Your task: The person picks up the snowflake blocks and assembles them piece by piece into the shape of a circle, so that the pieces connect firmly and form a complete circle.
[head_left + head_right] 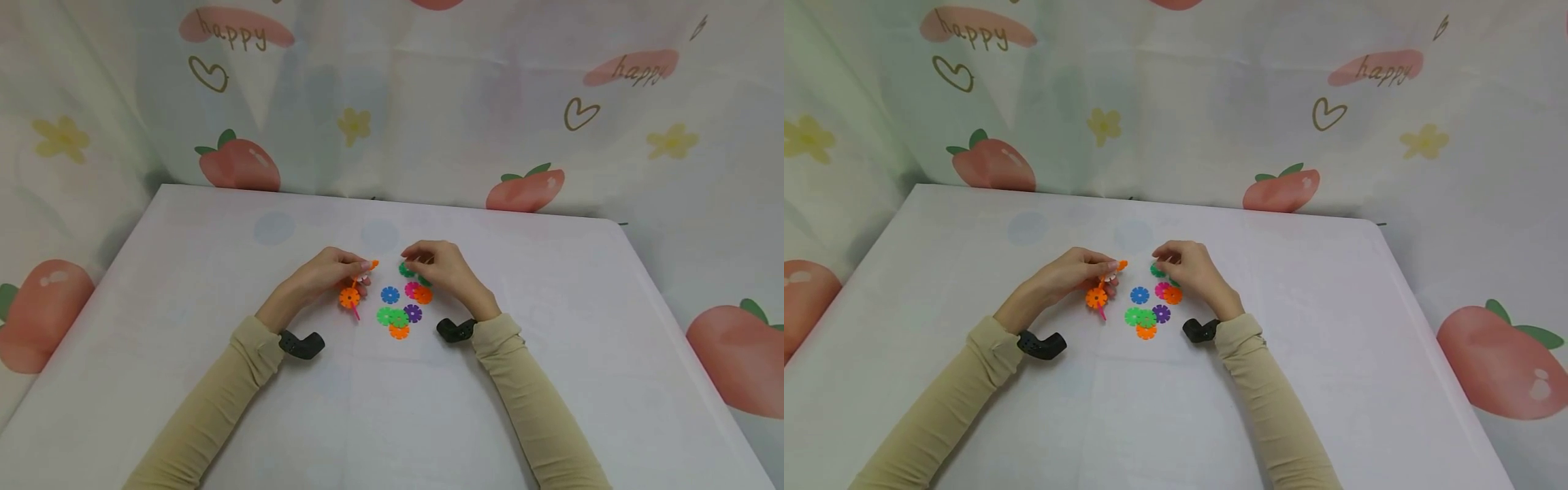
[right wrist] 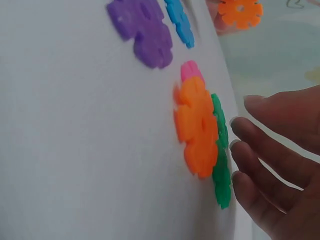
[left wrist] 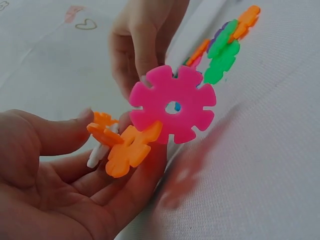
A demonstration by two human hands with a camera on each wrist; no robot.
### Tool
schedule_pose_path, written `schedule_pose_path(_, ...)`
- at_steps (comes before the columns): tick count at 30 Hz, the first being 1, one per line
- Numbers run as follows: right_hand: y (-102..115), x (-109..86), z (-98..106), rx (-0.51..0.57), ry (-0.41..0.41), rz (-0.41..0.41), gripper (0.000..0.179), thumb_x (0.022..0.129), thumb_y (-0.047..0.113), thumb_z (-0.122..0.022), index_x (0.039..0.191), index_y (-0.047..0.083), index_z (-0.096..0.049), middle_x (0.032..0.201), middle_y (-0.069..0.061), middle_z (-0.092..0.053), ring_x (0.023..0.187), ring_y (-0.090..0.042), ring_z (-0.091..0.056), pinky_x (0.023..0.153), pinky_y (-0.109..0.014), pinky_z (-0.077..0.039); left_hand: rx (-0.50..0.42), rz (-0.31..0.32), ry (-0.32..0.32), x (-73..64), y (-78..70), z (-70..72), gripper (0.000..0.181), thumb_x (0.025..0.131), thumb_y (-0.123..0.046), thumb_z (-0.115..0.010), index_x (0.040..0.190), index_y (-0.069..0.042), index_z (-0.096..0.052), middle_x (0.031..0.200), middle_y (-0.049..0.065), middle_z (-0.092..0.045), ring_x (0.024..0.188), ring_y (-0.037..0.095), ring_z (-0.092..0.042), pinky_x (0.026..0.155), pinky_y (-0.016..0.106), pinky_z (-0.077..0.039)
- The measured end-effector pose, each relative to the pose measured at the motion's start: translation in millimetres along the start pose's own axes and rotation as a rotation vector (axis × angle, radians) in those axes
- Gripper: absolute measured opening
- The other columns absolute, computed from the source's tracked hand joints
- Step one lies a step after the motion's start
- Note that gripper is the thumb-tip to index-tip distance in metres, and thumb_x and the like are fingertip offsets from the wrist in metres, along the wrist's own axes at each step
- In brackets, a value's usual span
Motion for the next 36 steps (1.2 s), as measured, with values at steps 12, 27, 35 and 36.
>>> schedule_pose_path(12,-4.2,1.9,-1.5,-0.075,0.099,-0.020,0.034,0.089,0.013,-0.079,0.120,0.001,-0.072,0.114,-0.017,-0.065,0.103,-0.032,-0.060,0.090,-0.043,-0.054,0.004,0.016,-0.014,1.6,0.7,-0.2,0.037,0.107,-0.031,-0.057,0.125,-0.001,-0.069,0.092,0.010,-0.074,0.085,0.020,-0.074,0.099,0.036,-0.053)
schedule_pose_path(27,-3.9,0.6,-3.3,-0.031,0.100,-0.039,0.031,0.091,0.011,-0.078,0.117,0.003,-0.064,0.105,-0.015,-0.069,0.096,-0.028,-0.063,0.090,-0.042,-0.056,-0.067,0.027,-0.007,3.8,2.3,-0.3,0.038,0.106,-0.028,-0.058,0.132,-0.001,-0.066,0.108,0.014,-0.074,0.086,0.020,-0.073,0.086,0.027,-0.057)
schedule_pose_path(35,-0.6,-1.0,-2.8,-0.039,0.083,0.002,0.029,0.092,0.012,-0.077,0.118,0.008,-0.068,0.098,-0.011,-0.070,0.091,-0.026,-0.064,0.087,-0.040,-0.056,-0.081,0.029,-0.011,4.3,2.2,-0.9,0.038,0.106,-0.028,-0.059,0.131,-0.001,-0.066,0.108,0.016,-0.073,0.086,0.021,-0.072,0.087,0.027,-0.056)
schedule_pose_path(36,-0.1,-0.9,-3.1,-0.039,0.081,0.009,0.029,0.092,0.013,-0.077,0.119,0.008,-0.069,0.096,-0.010,-0.070,0.090,-0.025,-0.063,0.085,-0.039,-0.056,-0.079,0.029,-0.012,4.3,2.3,-1.0,0.038,0.106,-0.028,-0.059,0.131,-0.001,-0.067,0.108,0.016,-0.073,0.086,0.021,-0.072,0.088,0.027,-0.056)
Point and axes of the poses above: each hand's wrist, its own x-axis towards the middle knuckle, its own z-axis out of the back of the hand, y = z × x, the point moved 3 cm from there along x, towards the middle knuckle
